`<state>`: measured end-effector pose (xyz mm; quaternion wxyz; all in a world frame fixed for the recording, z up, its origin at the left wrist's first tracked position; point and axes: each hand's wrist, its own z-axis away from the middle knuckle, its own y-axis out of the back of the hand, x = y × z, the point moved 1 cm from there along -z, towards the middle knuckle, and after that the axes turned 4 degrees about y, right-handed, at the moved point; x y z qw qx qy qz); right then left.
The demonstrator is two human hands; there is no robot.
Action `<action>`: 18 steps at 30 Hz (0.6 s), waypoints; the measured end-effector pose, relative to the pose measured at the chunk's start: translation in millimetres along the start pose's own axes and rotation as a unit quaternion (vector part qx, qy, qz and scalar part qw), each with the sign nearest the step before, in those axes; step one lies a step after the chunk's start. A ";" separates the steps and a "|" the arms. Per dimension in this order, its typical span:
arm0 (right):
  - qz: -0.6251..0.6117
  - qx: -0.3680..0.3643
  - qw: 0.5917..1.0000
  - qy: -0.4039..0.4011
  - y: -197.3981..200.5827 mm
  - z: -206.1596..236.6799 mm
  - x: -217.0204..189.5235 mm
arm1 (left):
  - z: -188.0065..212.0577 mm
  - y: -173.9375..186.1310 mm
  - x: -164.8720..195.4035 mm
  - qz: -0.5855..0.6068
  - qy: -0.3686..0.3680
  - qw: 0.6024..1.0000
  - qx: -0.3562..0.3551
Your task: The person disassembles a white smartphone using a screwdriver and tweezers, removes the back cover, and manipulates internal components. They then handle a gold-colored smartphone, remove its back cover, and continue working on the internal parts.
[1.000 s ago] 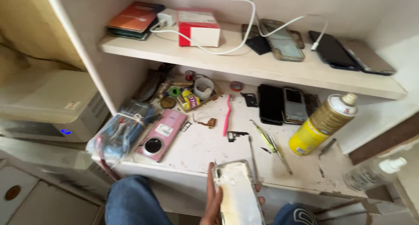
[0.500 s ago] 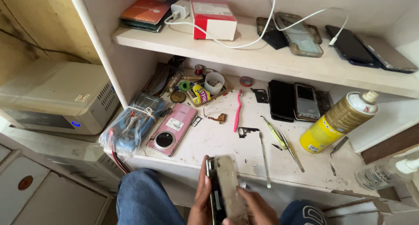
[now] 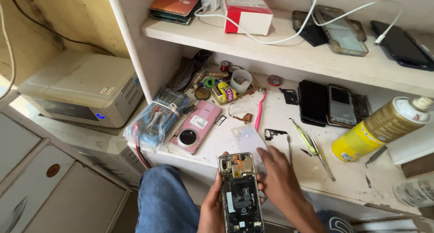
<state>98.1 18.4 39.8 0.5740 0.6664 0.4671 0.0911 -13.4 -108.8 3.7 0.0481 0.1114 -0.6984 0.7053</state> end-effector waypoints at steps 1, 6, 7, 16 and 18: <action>0.018 -0.021 1.000 0.006 -3.0 -3.5 -2.2 | -0.9 1.0 0.2 0.005 0.005 1.000 -0.005; -0.026 -0.096 0.988 -0.116 -6.0 -8.2 -7.8 | -0.2 4.7 2.0 0.024 0.026 0.999 -0.031; 0.063 0.010 0.997 0.035 -1.3 -6.5 -9.5 | 0.1 4.7 2.3 0.025 0.033 0.998 -0.036; -0.202 0.044 0.964 -0.168 22.6 34.5 3.2 | 7.5 -1.4 1.1 -0.007 0.087 0.996 -0.014; -0.294 0.022 0.935 -0.199 26.0 41.3 -0.2 | 8.3 1.3 -0.3 -0.016 0.092 0.996 0.003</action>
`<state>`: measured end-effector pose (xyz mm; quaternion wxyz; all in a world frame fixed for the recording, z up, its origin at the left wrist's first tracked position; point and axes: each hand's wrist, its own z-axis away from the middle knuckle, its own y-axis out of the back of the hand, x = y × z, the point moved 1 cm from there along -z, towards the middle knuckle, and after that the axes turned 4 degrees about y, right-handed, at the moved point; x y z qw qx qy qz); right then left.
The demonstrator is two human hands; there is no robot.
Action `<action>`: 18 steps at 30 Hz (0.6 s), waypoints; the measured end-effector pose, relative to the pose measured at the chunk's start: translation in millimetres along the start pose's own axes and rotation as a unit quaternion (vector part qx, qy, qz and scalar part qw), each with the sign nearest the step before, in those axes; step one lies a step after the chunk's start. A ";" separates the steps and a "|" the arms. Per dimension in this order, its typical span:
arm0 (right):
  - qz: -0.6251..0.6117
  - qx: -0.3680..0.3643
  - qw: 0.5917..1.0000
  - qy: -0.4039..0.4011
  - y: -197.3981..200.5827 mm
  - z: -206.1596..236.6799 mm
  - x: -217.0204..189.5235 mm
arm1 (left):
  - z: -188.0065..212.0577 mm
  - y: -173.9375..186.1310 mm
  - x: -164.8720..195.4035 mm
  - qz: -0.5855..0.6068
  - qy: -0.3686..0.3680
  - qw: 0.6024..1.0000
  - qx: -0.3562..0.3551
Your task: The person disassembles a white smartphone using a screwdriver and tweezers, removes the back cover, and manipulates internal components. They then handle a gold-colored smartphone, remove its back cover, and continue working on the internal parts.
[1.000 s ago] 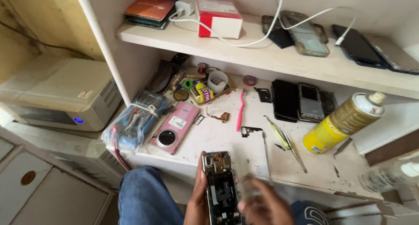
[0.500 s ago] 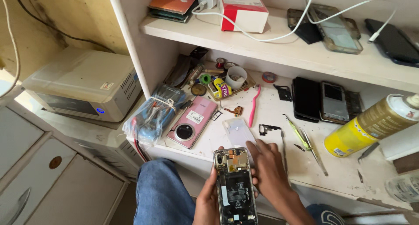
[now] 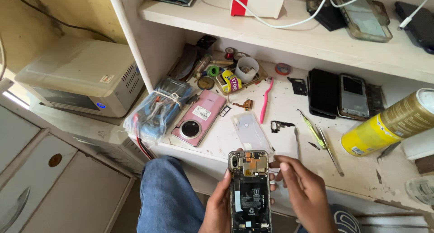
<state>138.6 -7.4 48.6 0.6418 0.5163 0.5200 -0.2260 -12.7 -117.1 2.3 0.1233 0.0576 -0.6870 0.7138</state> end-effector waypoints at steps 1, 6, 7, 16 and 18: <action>-0.068 -0.015 0.998 -0.006 -1.5 3.5 -1.4 | -0.4 2.7 -0.5 -0.011 -0.003 1.000 0.021; -0.034 -0.039 0.998 0.025 -9.5 17.8 -4.7 | -1.4 19.1 -2.4 -0.012 0.000 0.990 0.141; -0.012 -0.031 0.999 0.030 -11.3 18.7 -3.6 | -2.4 21.2 -1.3 -0.003 -0.014 0.988 0.154; 0.013 -0.030 0.998 0.055 -13.9 16.0 20.9 | -0.4 3.0 17.1 -0.114 -0.058 0.987 0.096; 0.029 -0.013 0.998 0.053 -10.4 14.5 26.8 | -0.8 -1.7 20.8 -0.117 -0.060 0.989 0.070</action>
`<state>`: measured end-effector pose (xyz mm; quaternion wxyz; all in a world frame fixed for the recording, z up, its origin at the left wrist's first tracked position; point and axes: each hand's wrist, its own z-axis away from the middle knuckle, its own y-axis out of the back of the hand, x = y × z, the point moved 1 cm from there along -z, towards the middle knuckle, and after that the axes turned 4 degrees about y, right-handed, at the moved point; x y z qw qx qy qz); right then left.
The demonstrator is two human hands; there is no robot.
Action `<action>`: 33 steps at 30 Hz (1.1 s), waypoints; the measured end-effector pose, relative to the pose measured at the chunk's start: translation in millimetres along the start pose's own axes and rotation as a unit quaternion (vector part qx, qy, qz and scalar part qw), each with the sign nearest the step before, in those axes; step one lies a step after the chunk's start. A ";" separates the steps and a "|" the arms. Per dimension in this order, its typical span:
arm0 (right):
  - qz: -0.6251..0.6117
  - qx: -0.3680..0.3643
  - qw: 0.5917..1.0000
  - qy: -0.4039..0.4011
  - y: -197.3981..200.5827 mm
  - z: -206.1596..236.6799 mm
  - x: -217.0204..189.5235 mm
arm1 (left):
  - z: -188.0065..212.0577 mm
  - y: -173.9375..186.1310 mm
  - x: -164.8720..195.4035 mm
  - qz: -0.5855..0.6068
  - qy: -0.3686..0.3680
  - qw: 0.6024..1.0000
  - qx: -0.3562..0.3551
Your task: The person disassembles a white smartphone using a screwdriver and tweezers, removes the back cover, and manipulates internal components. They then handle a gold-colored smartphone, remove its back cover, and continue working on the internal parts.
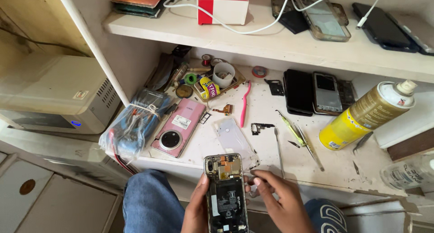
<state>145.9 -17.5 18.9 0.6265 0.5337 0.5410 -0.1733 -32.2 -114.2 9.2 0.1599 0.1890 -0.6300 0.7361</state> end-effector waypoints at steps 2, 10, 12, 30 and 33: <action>0.028 0.009 0.999 -0.024 5.7 -5.2 5.8 | -0.7 -1.6 2.3 0.020 0.004 1.000 -0.006; 0.222 0.044 0.965 0.133 41.5 -95.2 14.3 | -4.4 4.3 -5.8 0.091 0.035 0.995 -0.023; 0.272 0.022 0.941 0.202 47.5 -116.5 13.3 | -6.4 8.0 -7.3 0.093 0.044 0.995 -0.006; 0.339 -0.104 0.897 0.263 39.6 -161.2 24.0 | -7.7 6.3 -9.0 0.092 0.030 0.995 -0.015; 0.306 -0.078 0.905 0.286 42.3 -161.1 23.1 | -8.3 8.4 -8.7 0.091 0.036 0.995 -0.024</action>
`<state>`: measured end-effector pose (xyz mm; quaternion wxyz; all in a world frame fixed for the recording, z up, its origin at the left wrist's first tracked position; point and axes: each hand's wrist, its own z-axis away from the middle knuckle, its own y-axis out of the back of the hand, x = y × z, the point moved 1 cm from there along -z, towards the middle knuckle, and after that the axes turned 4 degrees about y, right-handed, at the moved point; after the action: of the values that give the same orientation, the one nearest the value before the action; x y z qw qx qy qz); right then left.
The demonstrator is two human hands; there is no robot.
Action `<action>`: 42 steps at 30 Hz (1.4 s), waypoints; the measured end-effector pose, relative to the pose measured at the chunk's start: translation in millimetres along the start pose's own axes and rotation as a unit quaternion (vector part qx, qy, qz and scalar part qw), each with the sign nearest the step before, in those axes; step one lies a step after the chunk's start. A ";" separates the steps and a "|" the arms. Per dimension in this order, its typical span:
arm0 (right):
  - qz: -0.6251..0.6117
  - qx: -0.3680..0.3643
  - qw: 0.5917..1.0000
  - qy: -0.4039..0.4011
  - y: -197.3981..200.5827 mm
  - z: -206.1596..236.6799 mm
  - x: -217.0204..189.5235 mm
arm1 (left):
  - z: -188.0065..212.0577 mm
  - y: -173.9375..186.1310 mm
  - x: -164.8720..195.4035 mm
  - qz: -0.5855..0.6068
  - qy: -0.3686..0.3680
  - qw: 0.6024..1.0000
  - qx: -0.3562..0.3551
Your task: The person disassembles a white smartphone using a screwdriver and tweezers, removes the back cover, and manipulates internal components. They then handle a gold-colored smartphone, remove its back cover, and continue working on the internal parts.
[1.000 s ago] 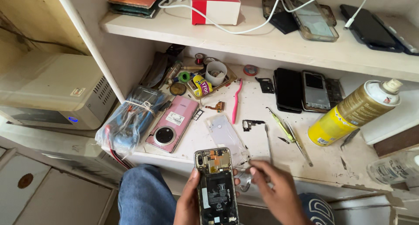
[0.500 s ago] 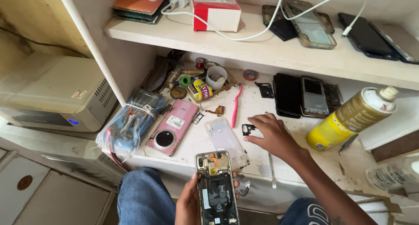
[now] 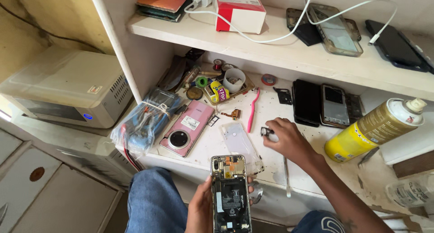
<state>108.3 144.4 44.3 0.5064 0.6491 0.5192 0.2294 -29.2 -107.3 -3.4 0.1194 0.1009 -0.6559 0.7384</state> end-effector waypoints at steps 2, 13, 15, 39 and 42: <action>-0.037 0.017 0.998 -0.041 0.8 3.6 0.7 | -0.2 1.0 0.8 0.000 0.002 1.000 -0.011; -0.510 0.141 0.771 -0.355 27.8 43.9 -30.6 | 5.5 -12.7 1.3 0.040 -0.005 0.999 -0.033; -0.514 0.146 0.769 -0.351 33.2 44.0 -40.1 | 5.4 -15.6 1.4 0.041 0.002 0.999 -0.019; -0.182 0.225 0.916 -0.279 19.9 68.3 -155.0 | 6.6 -22.1 2.1 -0.010 -0.015 1.000 -0.006; -0.053 0.221 0.961 -0.156 16.4 64.4 -178.6 | 5.4 -13.9 -3.7 -0.042 -0.018 0.994 0.095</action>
<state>105.1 -43.6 75.1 0.4367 0.7441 0.5051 -0.0221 -21.4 -111.3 9.3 0.1279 0.1525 -0.5800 0.7899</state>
